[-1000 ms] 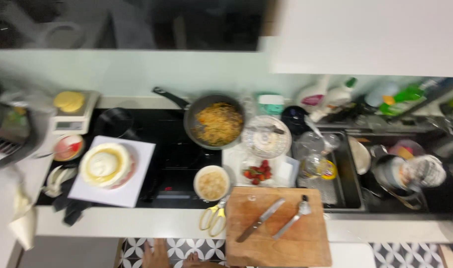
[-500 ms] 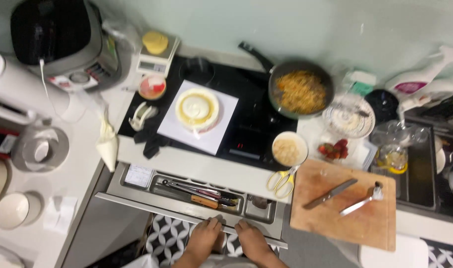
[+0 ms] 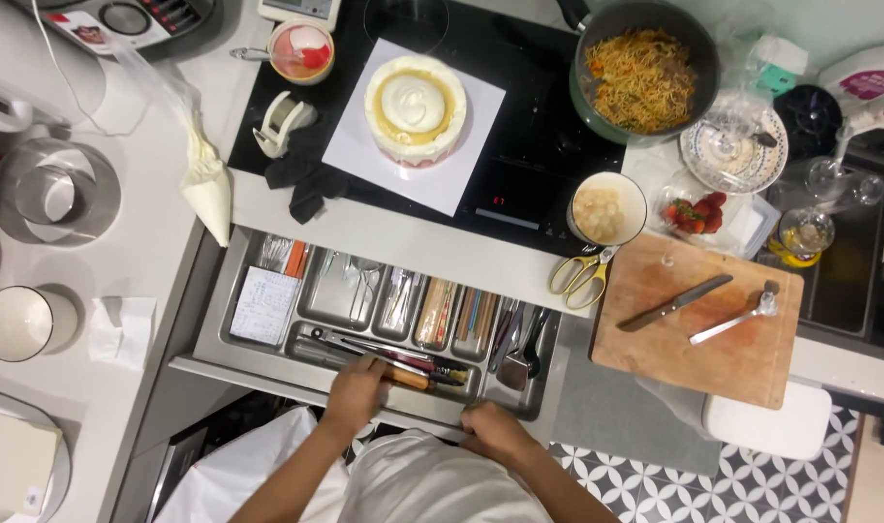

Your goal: Frosting the top of a small cake and preparing more frosting in a piping bag.

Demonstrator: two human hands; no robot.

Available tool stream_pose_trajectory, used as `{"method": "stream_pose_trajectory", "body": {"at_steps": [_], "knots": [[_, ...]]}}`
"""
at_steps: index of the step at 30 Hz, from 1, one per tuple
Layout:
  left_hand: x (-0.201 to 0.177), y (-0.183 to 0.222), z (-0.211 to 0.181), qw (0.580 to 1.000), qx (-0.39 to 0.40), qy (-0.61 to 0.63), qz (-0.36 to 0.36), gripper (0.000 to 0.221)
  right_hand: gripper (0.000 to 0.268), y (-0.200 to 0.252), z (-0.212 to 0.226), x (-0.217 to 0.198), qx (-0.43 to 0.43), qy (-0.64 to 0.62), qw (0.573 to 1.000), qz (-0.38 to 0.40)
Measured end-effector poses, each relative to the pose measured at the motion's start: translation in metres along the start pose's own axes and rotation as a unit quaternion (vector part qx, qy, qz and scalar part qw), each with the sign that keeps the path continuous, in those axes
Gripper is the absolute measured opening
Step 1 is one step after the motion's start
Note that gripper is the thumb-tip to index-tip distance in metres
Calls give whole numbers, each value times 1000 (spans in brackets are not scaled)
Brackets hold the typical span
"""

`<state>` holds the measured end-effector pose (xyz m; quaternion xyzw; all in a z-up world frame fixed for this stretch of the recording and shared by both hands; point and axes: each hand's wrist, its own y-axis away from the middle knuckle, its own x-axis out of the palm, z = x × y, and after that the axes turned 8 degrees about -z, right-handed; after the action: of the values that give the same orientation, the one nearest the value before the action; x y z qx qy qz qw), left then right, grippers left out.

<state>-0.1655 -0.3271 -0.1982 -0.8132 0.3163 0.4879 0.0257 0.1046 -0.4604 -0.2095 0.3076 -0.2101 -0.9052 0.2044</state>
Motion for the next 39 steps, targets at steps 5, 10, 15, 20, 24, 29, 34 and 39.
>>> {"method": "stream_pose_trajectory", "body": {"at_steps": [5, 10, 15, 20, 24, 29, 34, 39], "knots": [[-10, -11, -9, 966, 231, -80, 85, 52, 30, 0, 2, 4, -10, 32, 999, -2], [4, -29, -18, 922, 356, -131, 83, 50, 30, -2, -3, 9, -22, 47, 998, 20], [24, -51, -22, 867, 444, -177, 141, 25, 32, -6, -14, 17, -68, 99, 992, 26], [45, -62, -26, 850, 482, -181, 107, 20, 32, -23, -49, 32, -76, 120, 987, 71], [41, -65, -37, 875, 445, -177, 74, 18, 36, -43, -79, 38, -123, 172, 975, 69], [-92, -77, -116, 927, 348, -84, 110, 29, 41, -59, -75, 10, -120, 130, 983, -52], [-254, -49, -148, 990, 139, 28, -16, 73, 35, -105, -85, -3, -30, 171, 982, -68], [-281, 5, -43, 798, 26, 495, -341, 48, 21, -142, -116, 3, -406, 336, 849, 32]]}}
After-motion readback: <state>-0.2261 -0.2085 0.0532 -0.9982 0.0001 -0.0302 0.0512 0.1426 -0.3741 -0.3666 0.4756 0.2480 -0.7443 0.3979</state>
